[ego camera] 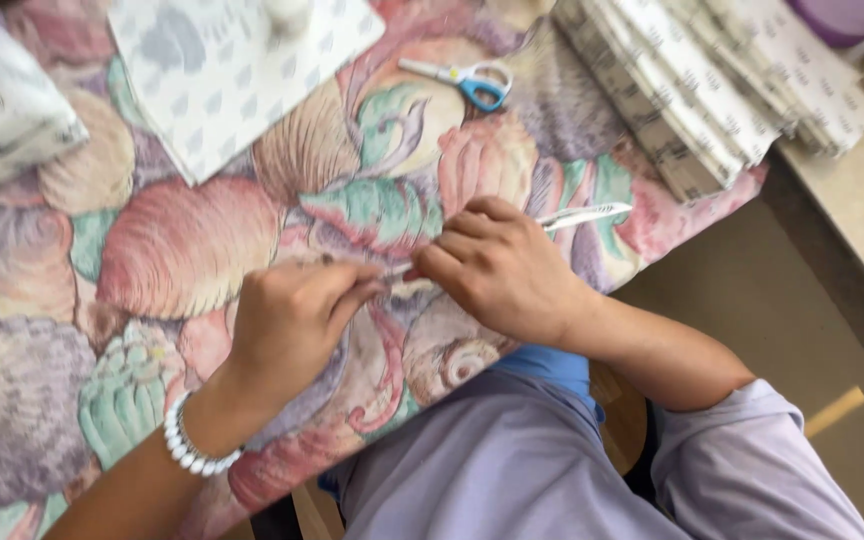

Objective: Folding printed paper liners into a specific shape for packaging

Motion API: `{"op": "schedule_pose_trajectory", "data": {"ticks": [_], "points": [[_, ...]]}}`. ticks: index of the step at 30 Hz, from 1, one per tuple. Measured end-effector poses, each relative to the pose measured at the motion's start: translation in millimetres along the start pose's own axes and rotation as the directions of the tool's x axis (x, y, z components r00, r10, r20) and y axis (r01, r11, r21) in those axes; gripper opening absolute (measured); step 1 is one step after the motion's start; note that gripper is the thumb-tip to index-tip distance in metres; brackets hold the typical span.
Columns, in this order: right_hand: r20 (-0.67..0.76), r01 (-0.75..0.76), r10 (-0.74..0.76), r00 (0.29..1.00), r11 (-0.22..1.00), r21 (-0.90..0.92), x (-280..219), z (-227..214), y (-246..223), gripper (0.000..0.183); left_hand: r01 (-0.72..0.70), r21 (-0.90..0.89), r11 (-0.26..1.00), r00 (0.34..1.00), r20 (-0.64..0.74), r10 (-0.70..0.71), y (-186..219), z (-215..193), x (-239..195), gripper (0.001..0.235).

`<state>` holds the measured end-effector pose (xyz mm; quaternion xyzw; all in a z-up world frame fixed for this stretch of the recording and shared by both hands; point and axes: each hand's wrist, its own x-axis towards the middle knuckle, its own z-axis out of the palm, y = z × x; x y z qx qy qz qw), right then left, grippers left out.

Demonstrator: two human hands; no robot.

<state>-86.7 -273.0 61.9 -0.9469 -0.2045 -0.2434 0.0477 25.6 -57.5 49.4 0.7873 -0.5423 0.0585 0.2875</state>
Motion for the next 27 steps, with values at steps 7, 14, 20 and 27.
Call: {"op": "schedule_pose_trajectory", "data": {"ticks": [7, 14, 20, 27], "points": [[0.101, -0.082, 0.061, 0.993, 0.974, 0.211, -31, -57, 39, 0.017, -0.223, -0.067, 0.973, 0.974, -0.054, 0.219, 16, -22, 11, 0.01], [0.214, -0.199, 0.152, 0.965, 0.955, 0.221, -91, -101, 84, 0.026, -0.27, -0.248, 0.93, 0.96, 0.0, 0.279, 10, -18, 35, 0.014], [0.329, -0.269, 0.173, 0.928, 0.924, 0.272, -121, -114, 109, 0.029, -0.27, -0.354, 0.896, 0.95, 0.055, 0.308, 9, -2, 34, 0.019], [0.2, -0.823, 0.818, 0.54, 0.563, -0.08, -132, -133, 231, 0.02, -0.276, -0.022, 0.961, 0.958, 0.068, 0.277, -9, -12, 54, 0.006]]}}
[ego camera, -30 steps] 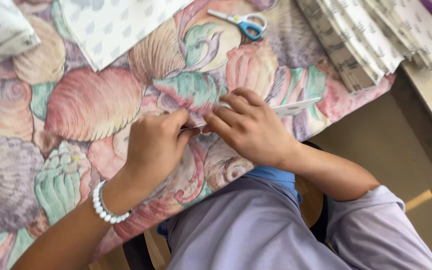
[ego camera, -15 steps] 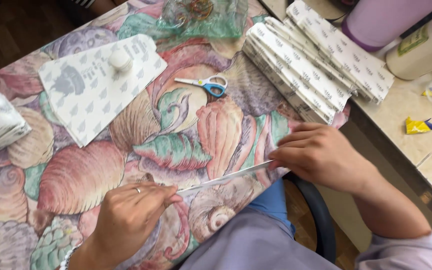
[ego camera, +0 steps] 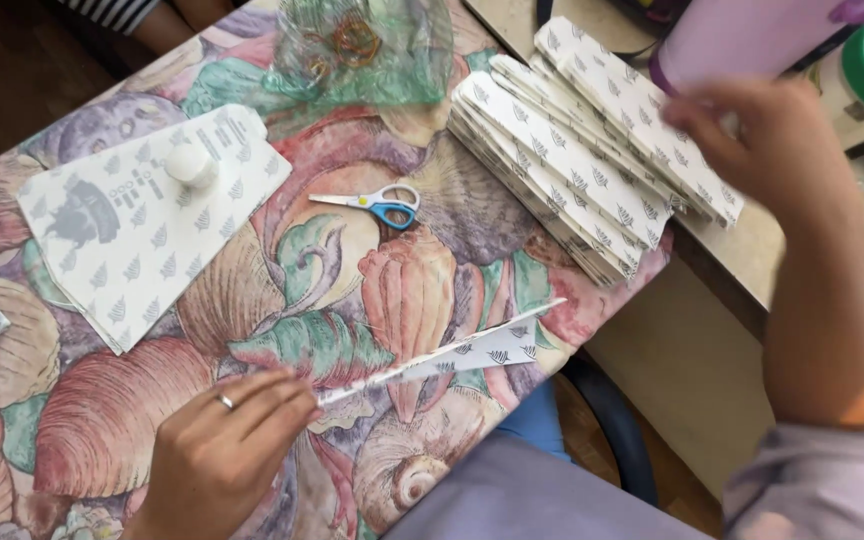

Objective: Folding printed paper liners into a specific shape for packaging

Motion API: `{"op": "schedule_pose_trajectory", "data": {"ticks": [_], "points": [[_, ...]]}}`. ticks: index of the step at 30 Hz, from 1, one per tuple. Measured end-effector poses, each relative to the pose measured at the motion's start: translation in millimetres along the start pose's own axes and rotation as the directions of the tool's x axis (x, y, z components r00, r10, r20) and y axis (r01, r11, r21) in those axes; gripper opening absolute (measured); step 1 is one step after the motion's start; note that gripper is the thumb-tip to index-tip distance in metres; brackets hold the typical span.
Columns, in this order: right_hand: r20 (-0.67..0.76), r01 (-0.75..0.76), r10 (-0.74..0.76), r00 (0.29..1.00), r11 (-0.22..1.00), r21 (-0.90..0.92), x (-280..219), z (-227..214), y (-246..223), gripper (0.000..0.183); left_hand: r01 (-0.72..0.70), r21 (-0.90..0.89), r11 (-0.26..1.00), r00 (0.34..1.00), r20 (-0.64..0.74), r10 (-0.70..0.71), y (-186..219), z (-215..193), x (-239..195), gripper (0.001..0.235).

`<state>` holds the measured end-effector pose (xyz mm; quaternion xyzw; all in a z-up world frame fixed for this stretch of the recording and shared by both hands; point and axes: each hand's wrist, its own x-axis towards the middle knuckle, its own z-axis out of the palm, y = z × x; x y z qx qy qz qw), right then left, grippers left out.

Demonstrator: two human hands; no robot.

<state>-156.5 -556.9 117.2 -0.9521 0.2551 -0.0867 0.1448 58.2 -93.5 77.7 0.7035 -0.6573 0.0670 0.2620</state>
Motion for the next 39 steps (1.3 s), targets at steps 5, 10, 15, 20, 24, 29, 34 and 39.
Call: {"op": "schedule_pose_trajectory", "data": {"ticks": [5, 10, 15, 20, 24, 29, 34, 39], "points": [[0.287, -0.229, 0.232, 0.929, 0.972, -0.042, 101, 21, -1, 0.056, 0.223, -0.277, 0.935, 0.962, -0.093, -0.257, -35, 34, -20, 0.009], [0.394, -0.419, 0.448, 0.803, 0.893, -0.162, 128, 27, 1, 0.067, 0.643, -0.471, 0.604, 0.666, -0.047, -0.745, -60, 51, -36, 0.019], [0.471, -0.447, 0.439, 0.765, 0.889, -0.103, 138, 38, 17, 0.07, 0.671, -0.609, 0.423, 0.548, 0.023, -0.836, -65, 65, -34, 0.015], [0.541, -0.434, 0.397, 0.742, 0.898, -0.065, 133, 36, 6, 0.05, 0.696, -0.607, 0.383, 0.52, 0.059, -0.852, -65, 65, -33, 0.019], [0.561, -0.413, 0.376, 0.738, 0.908, -0.066, 123, 30, -10, 0.06, 0.718, -0.596, 0.359, 0.507, 0.094, -0.857, -61, 63, -31, 0.02], [0.577, -0.383, 0.353, 0.737, 0.921, -0.075, 117, 37, -21, 0.072, 0.698, -0.62, 0.358, 0.518, 0.091, -0.851, -50, 62, -19, 0.016], [0.63, -0.261, 0.286, 0.722, 0.956, -0.135, 122, 49, -3, 0.047, 0.424, -0.867, 0.261, 0.522, -0.002, -0.853, -47, 70, -10, 0.017], [0.653, -0.224, 0.253, 0.714, 0.966, -0.129, 127, 55, 4, 0.047, 0.407, -0.864, 0.298, 0.576, -0.011, -0.817, -47, 38, 27, 0.032]]}}
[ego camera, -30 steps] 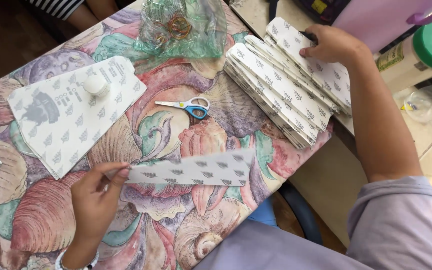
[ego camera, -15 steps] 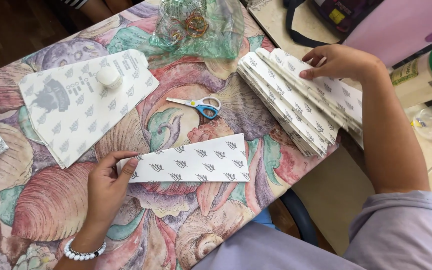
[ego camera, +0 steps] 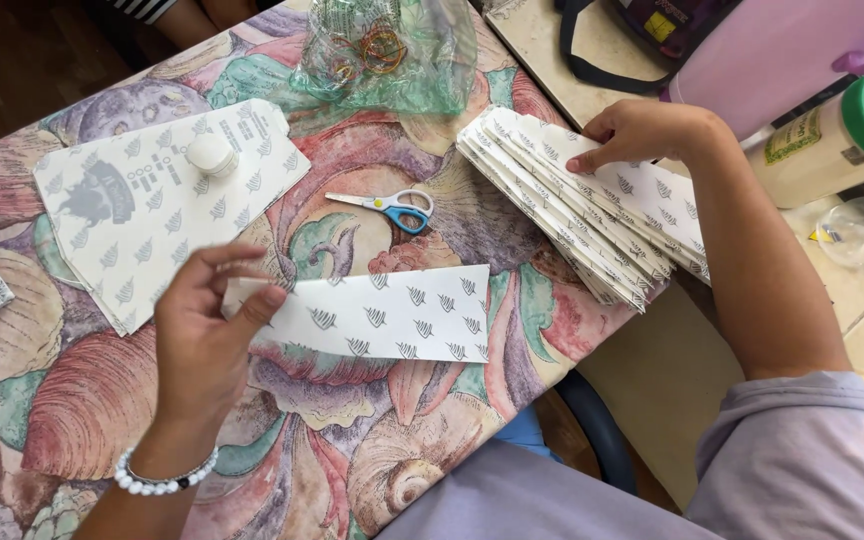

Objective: Folding printed paper liners into a specific shape for packaging

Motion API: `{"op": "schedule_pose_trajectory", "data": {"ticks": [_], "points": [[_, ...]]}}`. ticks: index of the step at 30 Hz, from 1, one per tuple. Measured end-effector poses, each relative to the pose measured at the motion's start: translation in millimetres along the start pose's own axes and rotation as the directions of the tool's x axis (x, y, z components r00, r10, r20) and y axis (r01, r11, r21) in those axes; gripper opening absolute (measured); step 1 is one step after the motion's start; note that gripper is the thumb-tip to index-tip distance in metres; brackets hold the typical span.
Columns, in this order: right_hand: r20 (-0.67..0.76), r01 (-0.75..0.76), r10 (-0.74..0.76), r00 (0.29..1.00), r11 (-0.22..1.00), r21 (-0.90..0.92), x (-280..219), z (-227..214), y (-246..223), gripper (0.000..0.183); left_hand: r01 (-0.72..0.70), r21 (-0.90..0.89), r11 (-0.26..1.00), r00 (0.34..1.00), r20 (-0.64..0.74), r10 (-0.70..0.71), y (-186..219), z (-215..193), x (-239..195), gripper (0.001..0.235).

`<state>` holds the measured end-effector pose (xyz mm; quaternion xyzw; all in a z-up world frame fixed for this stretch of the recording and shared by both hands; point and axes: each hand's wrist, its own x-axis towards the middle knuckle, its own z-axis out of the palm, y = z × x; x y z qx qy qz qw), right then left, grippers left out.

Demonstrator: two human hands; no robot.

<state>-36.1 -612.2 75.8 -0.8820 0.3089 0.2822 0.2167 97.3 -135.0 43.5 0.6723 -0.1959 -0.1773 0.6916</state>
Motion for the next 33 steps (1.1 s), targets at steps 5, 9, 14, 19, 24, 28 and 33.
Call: {"op": "schedule_pose_trajectory", "data": {"ticks": [5, 9, 14, 19, 24, 28, 33], "points": [[-0.036, -0.129, 0.138, 0.99, 0.975, 0.183, -37, -8, -27, 0.055, 0.084, -0.38, 0.921, 0.993, -0.044, -0.109, 25, 9, 18, 0.032], [-0.371, 0.198, -0.08, 0.925, 0.935, 0.293, -71, -14, -10, 0.027, 0.069, -0.375, 0.924, 0.997, 0.046, -0.055, 58, 12, 16, 0.017], [-0.867, 0.557, 0.026, 0.498, 0.756, 0.342, -102, -4, 18, 0.017, -0.093, -0.145, 0.985, 0.977, 0.176, 0.118, 123, 30, -13, 0.019], [-0.996, 0.939, 0.052, -0.079, 0.338, -0.057, -118, 26, -53, 0.04, -0.618, 0.121, 0.777, 0.781, 0.212, 0.588, 118, 59, -32, 0.026], [-0.978, 0.978, -0.183, 0.102, 0.198, 0.065, -121, 114, -159, 0.024, -0.697, 0.138, 0.704, 0.717, 0.101, 0.69, 92, 77, -45, 0.015], [-0.898, 0.923, -0.287, 0.332, 0.296, 0.247, -118, 157, -179, 0.031, -0.672, 0.158, 0.723, 0.726, -0.051, 0.686, 63, 93, -42, 0.042], [-0.844, 0.97, -0.493, 0.213, 0.207, 0.124, -131, 187, -180, 0.082, -0.563, 0.048, 0.825, 0.821, -0.081, 0.565, 43, 94, -42, 0.083]]}}
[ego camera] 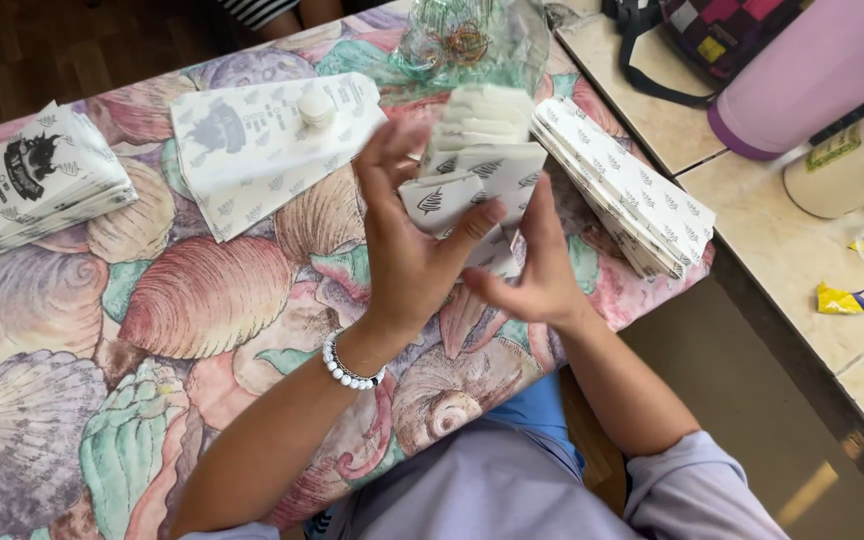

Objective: Folding printed paper liners into a specific shape for packaging

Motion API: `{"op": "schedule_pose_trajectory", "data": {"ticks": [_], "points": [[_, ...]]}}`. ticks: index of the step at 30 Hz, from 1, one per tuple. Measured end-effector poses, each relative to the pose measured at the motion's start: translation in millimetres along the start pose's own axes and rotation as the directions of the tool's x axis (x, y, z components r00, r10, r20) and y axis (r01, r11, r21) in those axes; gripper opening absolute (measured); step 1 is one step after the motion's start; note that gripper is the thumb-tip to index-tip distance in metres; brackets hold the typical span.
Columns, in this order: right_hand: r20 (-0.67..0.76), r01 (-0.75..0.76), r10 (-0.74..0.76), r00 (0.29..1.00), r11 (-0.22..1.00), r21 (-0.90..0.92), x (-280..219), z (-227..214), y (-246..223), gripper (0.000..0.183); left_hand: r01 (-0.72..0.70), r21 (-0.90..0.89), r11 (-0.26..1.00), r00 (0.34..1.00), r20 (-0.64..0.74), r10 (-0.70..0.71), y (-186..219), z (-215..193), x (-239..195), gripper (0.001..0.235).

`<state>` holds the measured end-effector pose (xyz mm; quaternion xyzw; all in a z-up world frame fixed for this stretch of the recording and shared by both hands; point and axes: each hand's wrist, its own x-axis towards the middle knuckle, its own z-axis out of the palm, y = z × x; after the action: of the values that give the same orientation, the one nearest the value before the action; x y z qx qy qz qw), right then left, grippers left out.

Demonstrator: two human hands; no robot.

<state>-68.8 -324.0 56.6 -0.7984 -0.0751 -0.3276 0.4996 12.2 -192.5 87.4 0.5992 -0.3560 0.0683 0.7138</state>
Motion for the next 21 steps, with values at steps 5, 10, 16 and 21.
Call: {"op": "schedule_pose_trajectory", "data": {"ticks": [5, 10, 16, 21], "points": [[-0.256, 0.014, -0.01, 0.967, 1.0, 0.014, -13, 24, 16, 0.044, 0.042, 0.084, 0.996, 0.997, 0.054, -0.047, 6, 6, 2, 0.061], [-0.173, -0.003, 0.038, 0.984, 0.98, 0.199, -14, 13, 56, 0.07, 0.011, -0.191, 0.982, 0.992, 0.128, 0.014, -21, -5, -1, 0.064], [-0.289, 0.091, -0.047, 0.956, 0.986, 0.14, -61, 19, 144, 0.057, 0.107, -0.113, 0.988, 0.993, -0.027, -0.111, -25, 18, -18, 0.044], [-0.29, 0.101, -0.044, 0.956, 0.977, 0.186, -48, 19, 114, 0.066, 0.137, -0.204, 0.969, 0.99, -0.004, -0.14, -8, 15, -14, 0.051]]}}
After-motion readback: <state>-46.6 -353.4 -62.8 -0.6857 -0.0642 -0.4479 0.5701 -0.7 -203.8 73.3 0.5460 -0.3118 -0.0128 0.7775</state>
